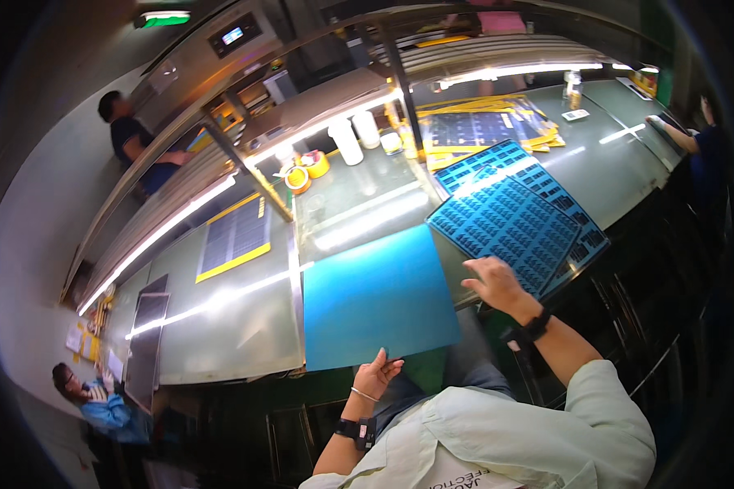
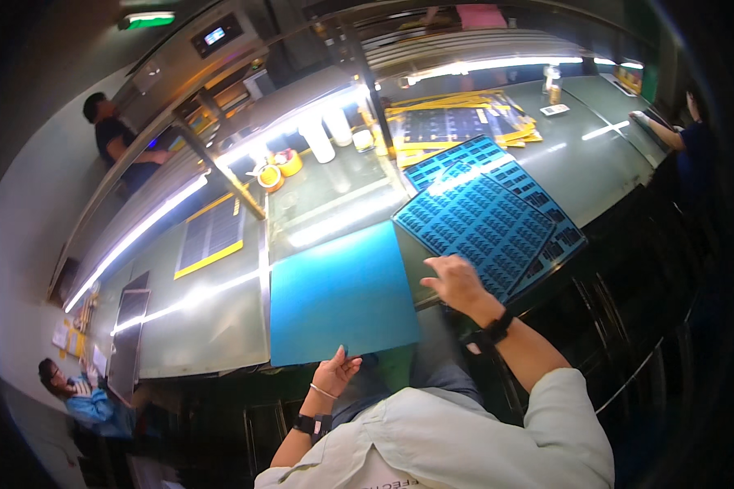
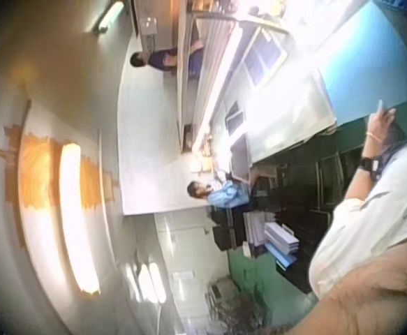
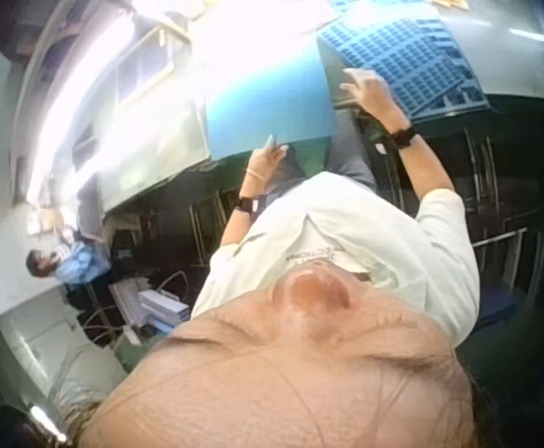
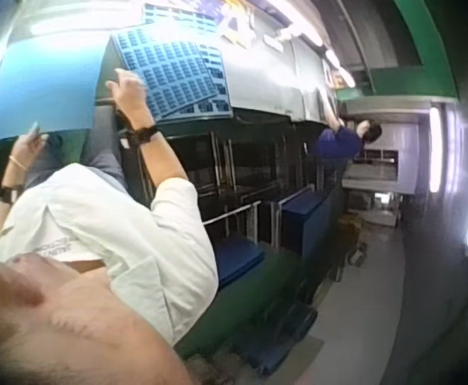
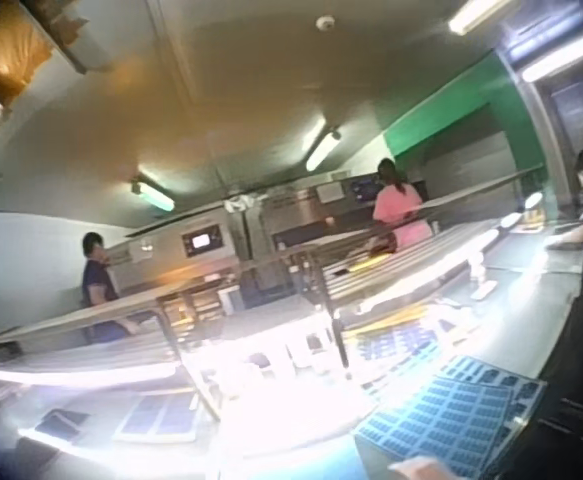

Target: Sorting industrial sheets on a light table and placing them into vertical racks.

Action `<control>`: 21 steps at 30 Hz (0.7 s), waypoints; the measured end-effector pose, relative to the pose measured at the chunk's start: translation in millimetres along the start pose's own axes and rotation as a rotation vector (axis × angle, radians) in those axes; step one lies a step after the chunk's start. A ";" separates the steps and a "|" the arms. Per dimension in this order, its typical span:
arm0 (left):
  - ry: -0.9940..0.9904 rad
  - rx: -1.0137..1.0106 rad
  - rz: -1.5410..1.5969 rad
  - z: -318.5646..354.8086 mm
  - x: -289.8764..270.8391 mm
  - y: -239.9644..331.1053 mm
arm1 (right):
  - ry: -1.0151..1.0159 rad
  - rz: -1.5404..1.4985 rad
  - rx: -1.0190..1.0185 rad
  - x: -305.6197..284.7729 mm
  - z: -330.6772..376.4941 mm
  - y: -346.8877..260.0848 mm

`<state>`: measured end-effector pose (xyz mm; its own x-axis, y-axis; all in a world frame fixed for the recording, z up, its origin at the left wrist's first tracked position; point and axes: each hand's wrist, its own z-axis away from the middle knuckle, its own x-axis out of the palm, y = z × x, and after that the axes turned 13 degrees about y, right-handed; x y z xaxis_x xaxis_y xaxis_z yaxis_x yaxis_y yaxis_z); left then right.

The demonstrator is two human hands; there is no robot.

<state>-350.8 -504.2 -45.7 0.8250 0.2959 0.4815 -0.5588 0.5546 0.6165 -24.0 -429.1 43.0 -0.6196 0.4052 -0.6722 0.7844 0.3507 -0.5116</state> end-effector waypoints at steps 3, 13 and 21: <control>0.012 -0.035 -0.050 -18.6 9.5 -1.8 | 0.016 0.141 -0.059 -47.2 33.5 48.3; 0.060 -0.165 -0.180 -21.9 24.7 0.3 | -0.069 0.403 -0.174 -56.1 97.0 63.4; -0.316 0.189 -1.315 -4.4 107.5 59.2 | -0.264 0.321 -0.176 -76.8 85.9 51.5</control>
<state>-294.8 -436.1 39.8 0.7116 -0.5658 -0.4165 0.5926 0.1648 0.7885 66.4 -514.6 22.3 -0.2994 0.2954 -0.9073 0.9047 0.3901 -0.1715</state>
